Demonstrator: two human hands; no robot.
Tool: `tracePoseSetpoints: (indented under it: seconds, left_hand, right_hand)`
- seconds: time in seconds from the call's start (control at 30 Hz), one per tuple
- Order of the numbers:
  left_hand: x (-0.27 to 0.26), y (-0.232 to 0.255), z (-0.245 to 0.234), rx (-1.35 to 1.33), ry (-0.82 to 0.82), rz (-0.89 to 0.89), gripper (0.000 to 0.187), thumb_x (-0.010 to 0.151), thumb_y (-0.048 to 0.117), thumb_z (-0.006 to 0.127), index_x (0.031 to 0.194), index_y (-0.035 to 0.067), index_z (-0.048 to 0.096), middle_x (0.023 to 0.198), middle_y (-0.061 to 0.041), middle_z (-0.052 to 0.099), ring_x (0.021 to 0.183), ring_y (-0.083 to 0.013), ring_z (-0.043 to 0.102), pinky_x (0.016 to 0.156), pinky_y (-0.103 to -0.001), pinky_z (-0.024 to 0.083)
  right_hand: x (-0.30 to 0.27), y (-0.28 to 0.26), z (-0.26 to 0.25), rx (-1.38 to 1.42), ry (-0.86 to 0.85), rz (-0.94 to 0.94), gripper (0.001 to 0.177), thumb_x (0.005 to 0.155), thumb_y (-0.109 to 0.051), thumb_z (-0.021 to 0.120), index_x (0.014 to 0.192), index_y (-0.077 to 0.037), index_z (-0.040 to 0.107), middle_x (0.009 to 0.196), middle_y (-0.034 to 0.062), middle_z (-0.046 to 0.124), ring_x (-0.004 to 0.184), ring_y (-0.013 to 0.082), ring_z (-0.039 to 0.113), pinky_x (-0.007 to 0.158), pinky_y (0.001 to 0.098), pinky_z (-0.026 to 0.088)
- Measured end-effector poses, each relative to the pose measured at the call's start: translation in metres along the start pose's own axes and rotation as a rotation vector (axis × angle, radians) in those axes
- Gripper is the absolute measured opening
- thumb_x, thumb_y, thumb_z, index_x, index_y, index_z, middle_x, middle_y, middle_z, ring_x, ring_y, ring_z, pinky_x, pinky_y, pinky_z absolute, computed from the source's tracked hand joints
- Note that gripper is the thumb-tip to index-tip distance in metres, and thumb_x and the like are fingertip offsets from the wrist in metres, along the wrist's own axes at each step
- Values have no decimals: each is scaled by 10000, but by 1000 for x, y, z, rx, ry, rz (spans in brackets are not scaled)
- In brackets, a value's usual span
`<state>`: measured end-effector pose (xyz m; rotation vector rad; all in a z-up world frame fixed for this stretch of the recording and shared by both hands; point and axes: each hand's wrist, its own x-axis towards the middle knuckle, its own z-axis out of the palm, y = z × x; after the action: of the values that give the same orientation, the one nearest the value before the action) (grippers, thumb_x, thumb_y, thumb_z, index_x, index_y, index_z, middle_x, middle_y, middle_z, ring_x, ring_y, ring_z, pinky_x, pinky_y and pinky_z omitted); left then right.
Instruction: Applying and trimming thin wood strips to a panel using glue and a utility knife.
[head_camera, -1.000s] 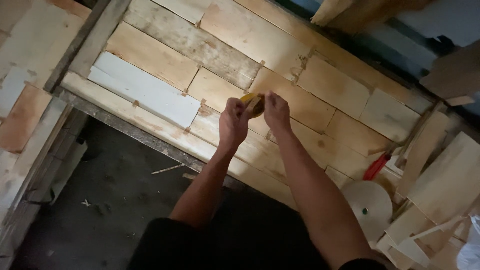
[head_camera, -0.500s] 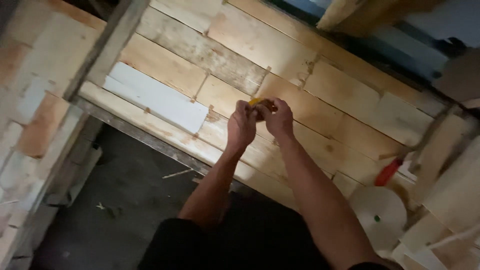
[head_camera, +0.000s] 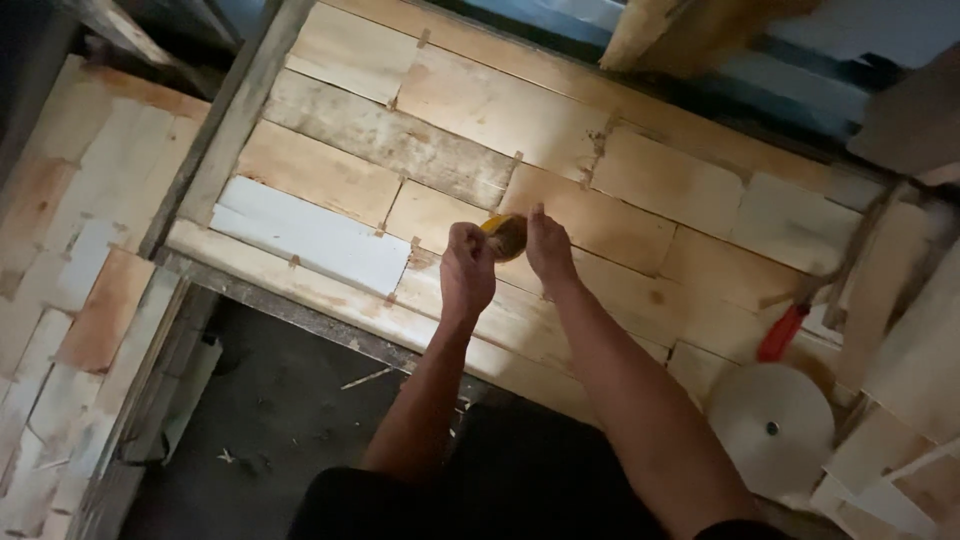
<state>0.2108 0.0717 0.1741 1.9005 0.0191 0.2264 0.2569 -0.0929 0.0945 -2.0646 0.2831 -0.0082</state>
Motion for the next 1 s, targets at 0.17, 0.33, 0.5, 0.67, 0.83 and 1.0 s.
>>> tracePoseSetpoints:
  seconds: [0.17,0.33,0.5,0.67,0.83,1.0]
  left_hand:
    - [-2,2,2,-1,-27,4,206,963,80,669,1105,53,523,929,-184,711,821,-347,731,684,-437,570]
    - [-9,10,-1,-100,-17,41,201,975,92,671,1109,61,524,922,-191,716,811,-354,747,681,-441,587]
    - [-1,-5,8,36,-33,13,254,959,104,692,1136,44,521,929,-221,725,843,-412,724,692,-485,561]
    - [1,-14,17,80,-40,-50,256,983,164,702,1115,45,518,905,-221,721,834,-423,719,699,-501,549]
    - [0,-14,17,72,-33,-36,253,958,162,665,1126,53,510,914,-216,714,836,-430,715,706,-507,548]
    - [-14,-18,8,184,-9,28,227,954,133,693,1077,49,522,900,-226,706,852,-458,682,702,-532,517]
  right_hand:
    - [-12,-7,-11,-19,-70,-50,714,1077,-602,305,1185,-37,728,1054,180,743,1009,298,707,945,416,548]
    - [-13,-10,-14,122,-129,40,877,1004,-723,183,1258,-62,702,1144,141,745,1061,263,705,944,404,550]
    - [-16,-5,-10,314,-96,-9,684,1033,-622,380,1288,-59,673,1199,96,730,1124,236,686,971,379,538]
    - [-22,-21,-8,94,-21,-120,485,916,-409,710,1248,-58,681,1157,112,720,1065,237,710,931,371,566]
    - [-20,-23,-2,-85,63,-107,505,837,-375,810,1214,-58,693,1142,138,718,1036,268,711,895,386,566]
    - [-23,-33,-5,-204,74,-124,499,842,-443,858,1123,-59,710,1085,164,713,991,309,703,866,415,557]
